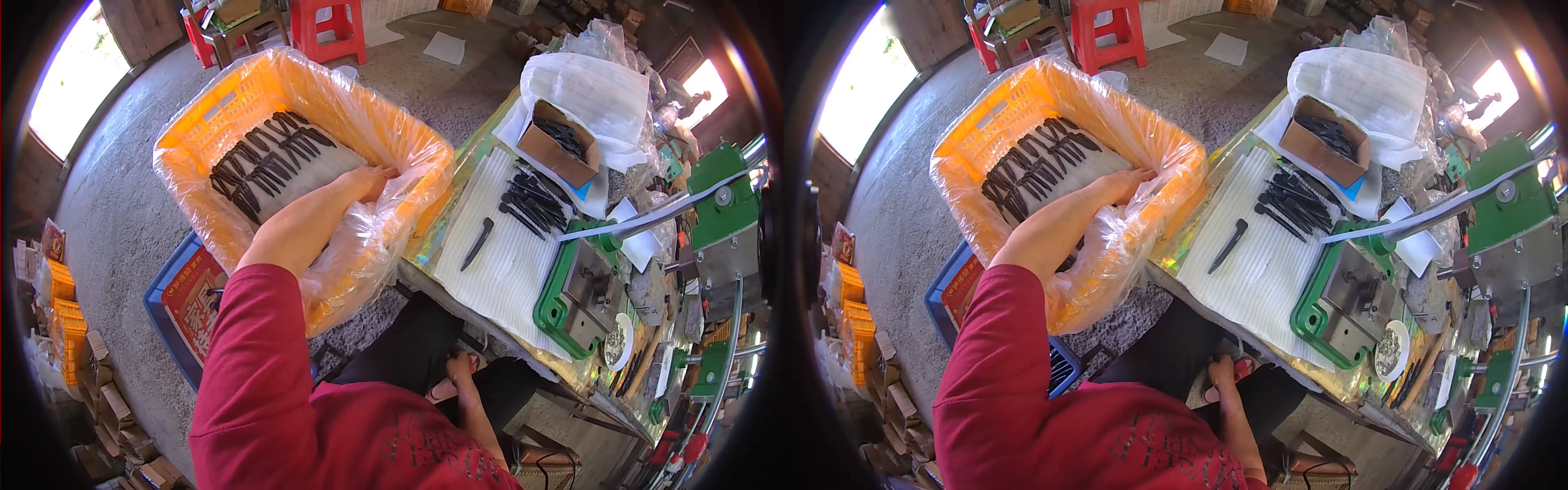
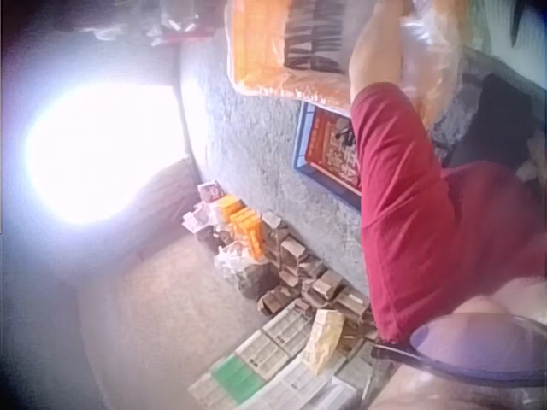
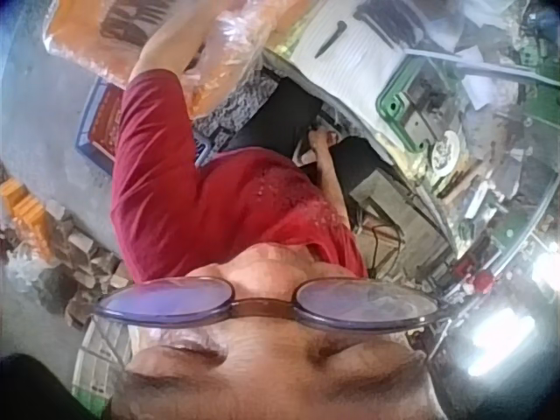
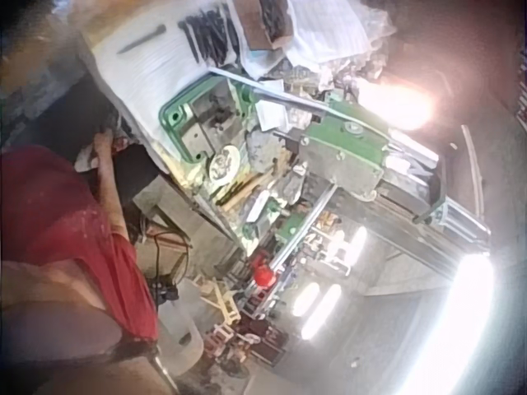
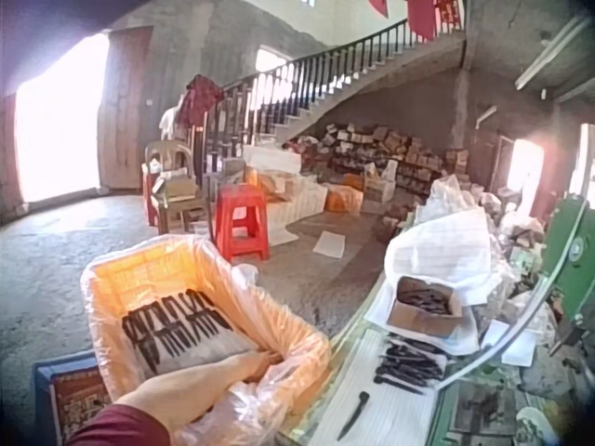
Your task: The person assembles black plastic pieces by hand and places them into a blue tray. The person then removes a foam sheet from a yellow basket and unloads black plastic pieces onto the table.
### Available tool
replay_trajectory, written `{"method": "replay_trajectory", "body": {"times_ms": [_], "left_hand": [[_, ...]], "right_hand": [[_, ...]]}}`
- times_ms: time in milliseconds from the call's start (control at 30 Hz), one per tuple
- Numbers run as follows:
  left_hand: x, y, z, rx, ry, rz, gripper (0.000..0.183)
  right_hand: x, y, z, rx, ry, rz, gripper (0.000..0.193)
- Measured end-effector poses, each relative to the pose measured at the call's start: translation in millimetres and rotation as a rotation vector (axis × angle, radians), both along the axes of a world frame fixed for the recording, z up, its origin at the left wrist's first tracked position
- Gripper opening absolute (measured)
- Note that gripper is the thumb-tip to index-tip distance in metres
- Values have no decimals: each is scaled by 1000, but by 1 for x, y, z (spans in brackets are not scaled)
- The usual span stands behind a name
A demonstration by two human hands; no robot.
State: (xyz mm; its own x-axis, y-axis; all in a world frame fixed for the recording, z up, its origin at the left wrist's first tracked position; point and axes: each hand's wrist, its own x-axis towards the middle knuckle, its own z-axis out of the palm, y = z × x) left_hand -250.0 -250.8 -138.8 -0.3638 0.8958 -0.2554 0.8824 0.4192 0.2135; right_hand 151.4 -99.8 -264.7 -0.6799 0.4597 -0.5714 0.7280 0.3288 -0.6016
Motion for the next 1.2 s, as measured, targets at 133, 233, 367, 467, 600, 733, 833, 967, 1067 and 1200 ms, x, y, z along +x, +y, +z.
{"method": "replay_trajectory", "body": {"times_ms": [133,233,367,467,600,733,833,967,1067,1200], "left_hand": [[1,-2,-4,115,-62,24,65],[6,-1,8,18,142,-59,60],[8,-5,10,43,158,-52,56],[1,-4,-2,8,7,26,56],[2,1,1,-10,12,30,55],[8,-5,6,-1,108,-4,50],[7,-6,1,94,98,22,49],[4,0,-2,85,28,58,49],[-7,-8,-26,214,-64,109,46],[-22,-12,-58,514,-384,157,45]], "right_hand": [[1,1,-6,-43,-61,-14,32],[12,4,-34,70,139,-92,24],[5,2,-16,44,75,-82,26],[10,4,-31,51,99,-92,26],[25,14,-74,20,175,-90,26],[5,2,-17,-14,102,-78,27],[8,4,-25,35,80,-65,27],[13,7,-35,30,100,-76,26],[-5,-2,9,-7,35,-35,29],[0,2,-3,2,-19,-18,33]]}}
